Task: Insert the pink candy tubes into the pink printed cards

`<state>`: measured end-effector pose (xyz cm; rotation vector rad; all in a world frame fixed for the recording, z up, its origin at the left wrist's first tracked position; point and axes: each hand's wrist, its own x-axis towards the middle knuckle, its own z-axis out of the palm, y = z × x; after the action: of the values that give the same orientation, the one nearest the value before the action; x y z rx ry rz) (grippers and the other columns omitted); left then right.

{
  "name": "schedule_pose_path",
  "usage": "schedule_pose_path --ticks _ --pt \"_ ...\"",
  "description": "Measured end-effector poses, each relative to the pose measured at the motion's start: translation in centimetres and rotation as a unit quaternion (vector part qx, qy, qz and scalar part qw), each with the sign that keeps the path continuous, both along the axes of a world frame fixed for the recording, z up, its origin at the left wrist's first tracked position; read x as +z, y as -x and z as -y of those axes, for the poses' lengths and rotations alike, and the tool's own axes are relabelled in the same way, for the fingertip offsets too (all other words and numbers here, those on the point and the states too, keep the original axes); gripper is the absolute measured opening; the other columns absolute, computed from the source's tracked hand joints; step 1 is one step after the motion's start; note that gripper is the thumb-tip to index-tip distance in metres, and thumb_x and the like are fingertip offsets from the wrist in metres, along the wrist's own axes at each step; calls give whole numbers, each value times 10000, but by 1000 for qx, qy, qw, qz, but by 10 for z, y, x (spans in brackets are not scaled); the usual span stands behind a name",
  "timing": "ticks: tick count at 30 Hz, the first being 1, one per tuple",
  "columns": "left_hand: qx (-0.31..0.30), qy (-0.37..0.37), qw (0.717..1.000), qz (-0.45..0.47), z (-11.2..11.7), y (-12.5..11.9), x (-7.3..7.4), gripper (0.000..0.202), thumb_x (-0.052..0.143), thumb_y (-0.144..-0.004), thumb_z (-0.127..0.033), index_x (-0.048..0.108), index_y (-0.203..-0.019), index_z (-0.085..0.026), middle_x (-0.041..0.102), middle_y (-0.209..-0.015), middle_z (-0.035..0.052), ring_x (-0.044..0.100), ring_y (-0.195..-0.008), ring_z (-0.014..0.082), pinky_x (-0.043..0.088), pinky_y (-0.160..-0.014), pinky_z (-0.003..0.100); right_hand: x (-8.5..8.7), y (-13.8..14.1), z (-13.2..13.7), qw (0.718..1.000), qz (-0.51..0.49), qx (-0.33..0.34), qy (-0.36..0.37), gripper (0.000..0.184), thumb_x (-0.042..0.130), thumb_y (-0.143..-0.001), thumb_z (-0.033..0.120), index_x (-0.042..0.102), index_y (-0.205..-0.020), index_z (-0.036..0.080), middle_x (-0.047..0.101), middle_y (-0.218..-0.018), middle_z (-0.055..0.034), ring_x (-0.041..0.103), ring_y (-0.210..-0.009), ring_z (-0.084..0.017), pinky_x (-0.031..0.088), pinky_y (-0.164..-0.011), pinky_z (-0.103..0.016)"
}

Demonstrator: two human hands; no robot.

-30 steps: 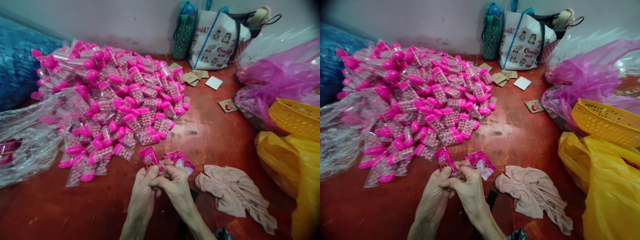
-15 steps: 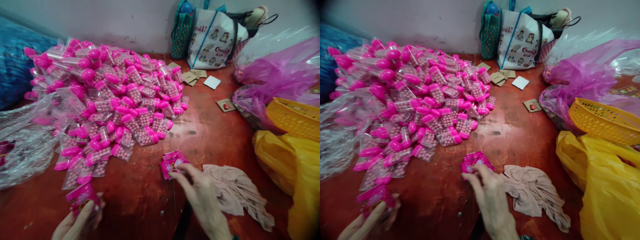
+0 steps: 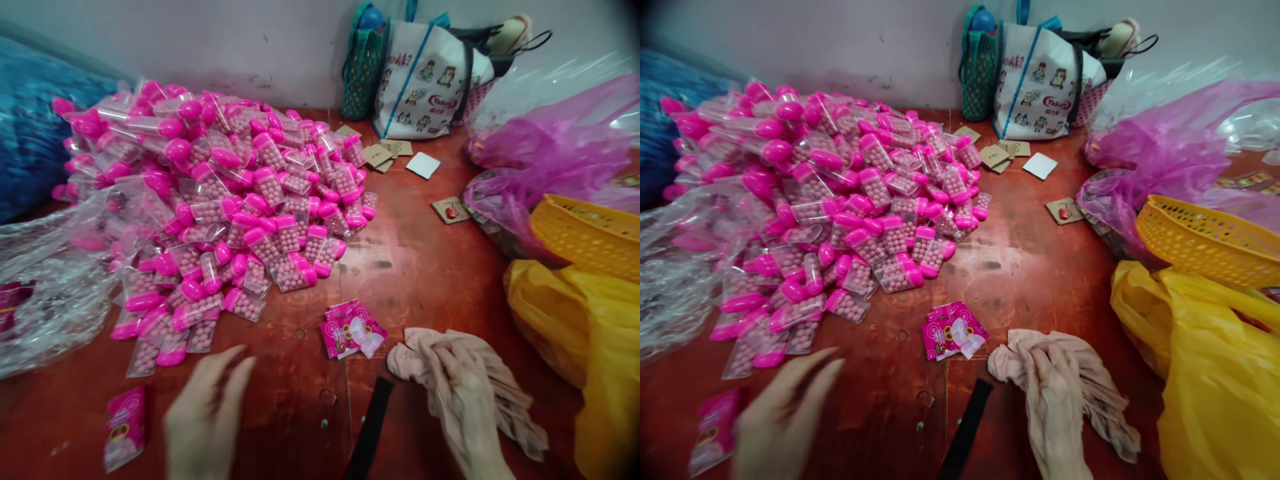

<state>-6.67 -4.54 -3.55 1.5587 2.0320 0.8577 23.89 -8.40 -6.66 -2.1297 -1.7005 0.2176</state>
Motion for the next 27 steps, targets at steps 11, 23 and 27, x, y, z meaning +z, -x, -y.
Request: schedule_pose_path --ticks 11,23,27 --pt "-61 91 969 221 -21 -97 -37 342 624 -728 -262 586 -1056 -176 586 -718 2 534 -576 140 447 -587 253 0 86 -41 992 -126 17 18 148 547 -836 326 555 -772 192 550 -760 -47 493 -740 -216 397 -656 -339" --pt "-107 89 950 280 -28 -74 -23 52 614 -725 -202 657 -718 -174 566 -649 5 544 -612 145 420 -573 232 16 77 -45 979 -192 15 -69 228 563 -826 256 568 -1046 196 566 -974 -75 503 -903 -231 420 -778 -380" --pt "-219 74 939 256 -37 -64 -3 130 576 -753 -176 680 -677 -175 574 -640 21 544 -618 155 405 -592 248 30 76 -51 961 -220 164 -9 252 607 -801 218 604 -1051 248 602 -964 -54 496 -916 -232 430 -764 -364"
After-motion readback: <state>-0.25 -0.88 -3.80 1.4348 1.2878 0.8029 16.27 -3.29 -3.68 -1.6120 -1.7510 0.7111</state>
